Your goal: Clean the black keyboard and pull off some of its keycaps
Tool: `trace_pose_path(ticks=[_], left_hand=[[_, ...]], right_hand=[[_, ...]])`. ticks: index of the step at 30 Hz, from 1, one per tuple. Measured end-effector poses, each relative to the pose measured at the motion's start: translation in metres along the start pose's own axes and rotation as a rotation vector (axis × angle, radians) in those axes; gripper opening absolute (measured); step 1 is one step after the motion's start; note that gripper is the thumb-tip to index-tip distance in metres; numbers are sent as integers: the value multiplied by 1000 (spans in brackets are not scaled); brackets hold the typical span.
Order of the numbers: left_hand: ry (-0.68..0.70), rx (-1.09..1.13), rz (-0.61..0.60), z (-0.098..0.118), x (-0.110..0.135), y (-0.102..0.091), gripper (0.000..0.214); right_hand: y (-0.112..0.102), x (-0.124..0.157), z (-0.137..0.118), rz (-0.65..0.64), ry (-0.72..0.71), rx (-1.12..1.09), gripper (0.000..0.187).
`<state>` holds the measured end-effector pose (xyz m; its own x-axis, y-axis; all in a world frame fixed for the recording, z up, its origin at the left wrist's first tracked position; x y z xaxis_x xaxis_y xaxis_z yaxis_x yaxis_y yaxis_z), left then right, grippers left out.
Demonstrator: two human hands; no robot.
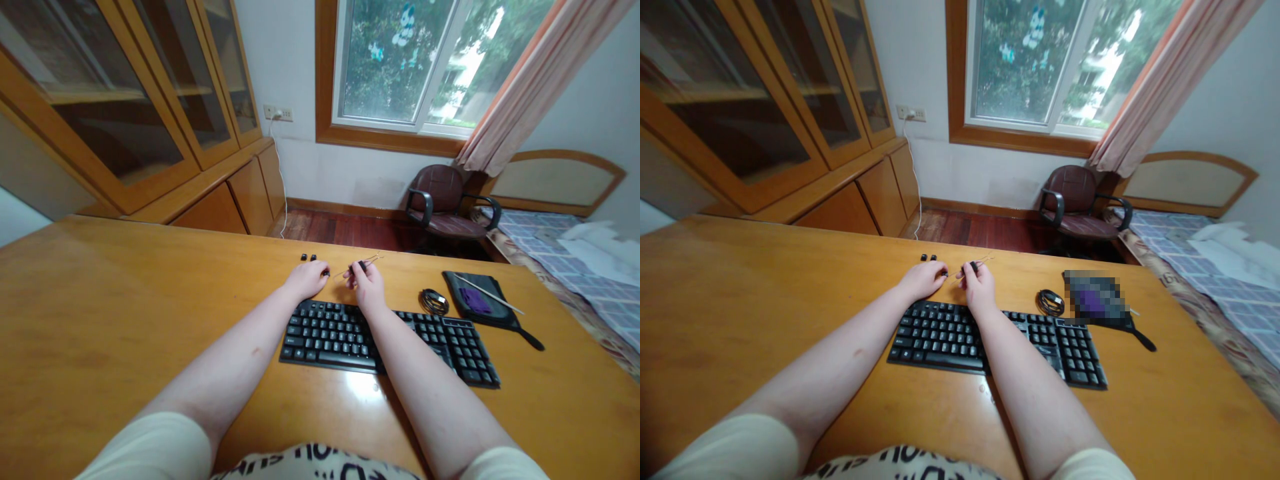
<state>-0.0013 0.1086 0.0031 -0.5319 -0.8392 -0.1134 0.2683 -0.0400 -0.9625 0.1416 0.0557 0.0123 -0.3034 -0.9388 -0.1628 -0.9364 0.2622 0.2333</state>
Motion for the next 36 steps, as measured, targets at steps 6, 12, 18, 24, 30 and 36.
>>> trace_pose_path(ticks=[6, 12, 18, 24, 30, 36], left_hand=[[-21, -26, 48, -7, -1, 2, 26], [-75, -12, 84, -14, -2, 4, 30], [-138, -36, 93, -14, 0, 3, 25], [-179, -30, 92, -19, -3, 3, 24], [-244, 13, 84, -21, -2, -1, 28], [-217, 9, 114, -21, 1, -1, 31]], right_hand=[[0, 0, 0, 4, 5, 19, 31], [0, 0, 0, 7, 1, 14, 31], [-1, 0, 2, 3, -2, 23, 32], [0, 0, 0, 5, 4, 20, 30], [0, 1, 0, -2, 11, 34, 32], [-2, 0, 1, -3, 9, 39, 31]])
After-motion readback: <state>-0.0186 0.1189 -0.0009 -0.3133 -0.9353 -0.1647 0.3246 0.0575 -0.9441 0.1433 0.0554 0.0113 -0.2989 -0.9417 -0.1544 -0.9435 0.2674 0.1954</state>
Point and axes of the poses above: each hand's wrist, its own x-axis away from the middle knuckle, its own y-axis out of the palm, z = x × y, the point moved 4 cm from there along -x, towards the middle knuckle, and after that the axes turned 1 degree about -y, right-handed, at the moved point
